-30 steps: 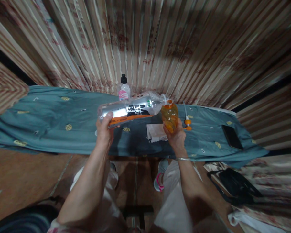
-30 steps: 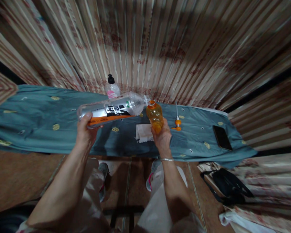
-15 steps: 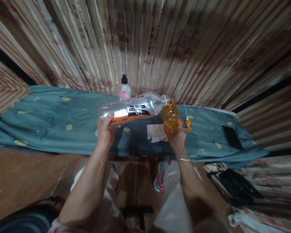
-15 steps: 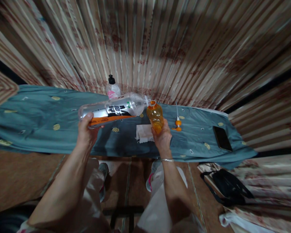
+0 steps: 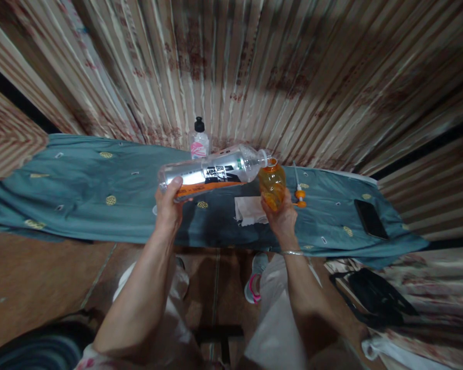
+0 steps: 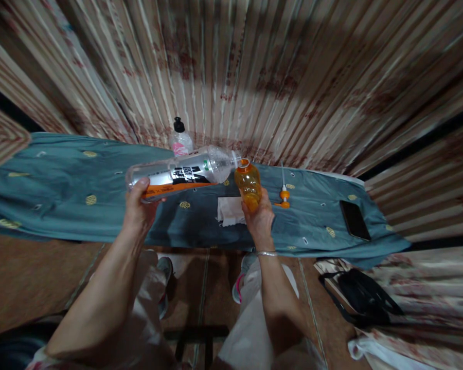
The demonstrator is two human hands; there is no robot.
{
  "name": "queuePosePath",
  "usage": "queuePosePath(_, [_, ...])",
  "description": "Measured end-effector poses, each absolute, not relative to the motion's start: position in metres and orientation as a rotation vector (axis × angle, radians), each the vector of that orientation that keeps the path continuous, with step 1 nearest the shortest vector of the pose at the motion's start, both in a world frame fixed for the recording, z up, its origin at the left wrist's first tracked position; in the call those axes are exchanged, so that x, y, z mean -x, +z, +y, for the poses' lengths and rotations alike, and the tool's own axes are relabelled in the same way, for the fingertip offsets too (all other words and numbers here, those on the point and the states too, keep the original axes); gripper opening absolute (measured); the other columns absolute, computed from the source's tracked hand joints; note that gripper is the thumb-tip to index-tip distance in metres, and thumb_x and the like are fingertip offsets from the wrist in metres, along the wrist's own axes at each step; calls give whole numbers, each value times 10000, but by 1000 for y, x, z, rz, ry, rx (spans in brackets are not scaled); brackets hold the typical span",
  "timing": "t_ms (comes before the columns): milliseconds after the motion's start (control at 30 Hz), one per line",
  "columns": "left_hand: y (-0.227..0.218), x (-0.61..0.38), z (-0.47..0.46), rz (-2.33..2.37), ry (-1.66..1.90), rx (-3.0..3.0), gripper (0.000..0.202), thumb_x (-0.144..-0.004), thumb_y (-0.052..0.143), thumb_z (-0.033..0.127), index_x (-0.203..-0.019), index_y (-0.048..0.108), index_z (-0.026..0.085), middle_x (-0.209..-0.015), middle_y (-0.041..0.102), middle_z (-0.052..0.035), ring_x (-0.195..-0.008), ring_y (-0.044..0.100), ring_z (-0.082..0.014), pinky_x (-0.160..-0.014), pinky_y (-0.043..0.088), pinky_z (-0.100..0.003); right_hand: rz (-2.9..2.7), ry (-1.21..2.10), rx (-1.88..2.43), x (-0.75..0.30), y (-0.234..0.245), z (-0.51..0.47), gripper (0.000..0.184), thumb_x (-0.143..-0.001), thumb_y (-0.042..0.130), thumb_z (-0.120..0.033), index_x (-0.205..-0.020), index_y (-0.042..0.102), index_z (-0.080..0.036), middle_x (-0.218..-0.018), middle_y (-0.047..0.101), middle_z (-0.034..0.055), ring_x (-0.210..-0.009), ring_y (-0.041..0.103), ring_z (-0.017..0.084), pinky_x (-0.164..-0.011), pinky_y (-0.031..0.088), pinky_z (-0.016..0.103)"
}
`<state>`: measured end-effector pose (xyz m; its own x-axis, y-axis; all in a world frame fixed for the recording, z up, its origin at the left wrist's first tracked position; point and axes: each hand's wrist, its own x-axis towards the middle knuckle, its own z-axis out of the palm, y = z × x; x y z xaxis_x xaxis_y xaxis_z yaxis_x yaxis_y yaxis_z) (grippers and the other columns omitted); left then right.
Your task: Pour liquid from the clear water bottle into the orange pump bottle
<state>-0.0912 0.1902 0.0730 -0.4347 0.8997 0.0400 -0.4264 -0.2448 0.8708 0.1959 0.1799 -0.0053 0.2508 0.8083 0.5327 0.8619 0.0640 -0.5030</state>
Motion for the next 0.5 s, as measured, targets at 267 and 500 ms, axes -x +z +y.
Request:
queuePosePath(267, [71,93,190,1032,1814,-694,530,-585,841,504,-983,698,185,-814,723,-36,-677,689,-201,-467,468,-255,-1537,-99,1760,-196,-6,181,726,-847,686,-481,-1417,479,-81,-1204,738,223,-1063,725,325,-904,585,438])
queuePosePath(500, [75,92,189,1029,1817,-686,513,-576,847,489,-980,700,209,-765,712,-17,-618,663,-182,-442,469,-244,-1540,-122,1749,-197,-9,182,714,-843,690,-476,-1414,480,-102,-1229,733,213,-1089,723,321,-922,588,443])
